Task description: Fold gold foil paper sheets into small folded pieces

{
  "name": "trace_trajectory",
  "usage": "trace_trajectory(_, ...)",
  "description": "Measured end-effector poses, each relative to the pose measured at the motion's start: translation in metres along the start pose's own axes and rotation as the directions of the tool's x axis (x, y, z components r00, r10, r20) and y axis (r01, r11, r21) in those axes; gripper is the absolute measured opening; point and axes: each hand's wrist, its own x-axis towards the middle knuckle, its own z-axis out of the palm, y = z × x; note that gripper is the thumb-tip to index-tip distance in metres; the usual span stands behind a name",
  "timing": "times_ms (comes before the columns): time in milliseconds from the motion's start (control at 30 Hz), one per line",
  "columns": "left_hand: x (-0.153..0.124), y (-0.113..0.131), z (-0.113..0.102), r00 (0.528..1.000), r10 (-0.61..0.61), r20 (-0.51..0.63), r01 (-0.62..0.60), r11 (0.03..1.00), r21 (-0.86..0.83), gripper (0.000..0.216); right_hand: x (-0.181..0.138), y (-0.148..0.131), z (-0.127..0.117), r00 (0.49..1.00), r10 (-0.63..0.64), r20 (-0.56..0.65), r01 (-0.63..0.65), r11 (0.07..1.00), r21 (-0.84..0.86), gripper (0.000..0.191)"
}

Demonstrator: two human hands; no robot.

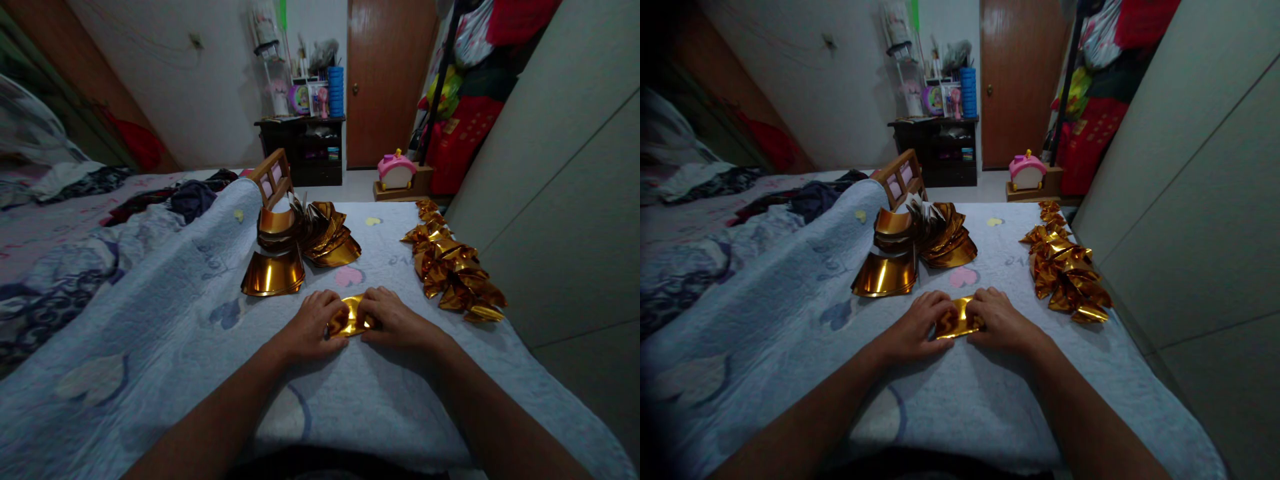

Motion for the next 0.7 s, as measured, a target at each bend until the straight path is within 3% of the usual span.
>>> trace_trajectory(167, -0.001, 0.001, 0.003, 0.989, 0.123, -0.083, -0.122, 0.992, 0.024, 0.006, 0.0, 0.001, 0.002, 0.999, 0.0, -0.038, -0.001, 0.999, -0.034, 0.008)
trace_trajectory(433, 0.0, -0.001, 0.006, 0.938, 0.182, -0.294, -0.177, 0.983, 0.046, 0.014, 0.009, -0.006, 0.011, 0.965, -0.119, -0.232, 0.118, 0.993, -0.017, 0.006)
trace_trajectory(700, -0.001, -0.003, 0.001, 0.942, 0.11, -0.316, -0.154, 0.981, -0.116, 0.016, 0.011, -0.003, 0.009, 0.941, -0.152, -0.302, 0.134, 0.988, -0.078, 0.009)
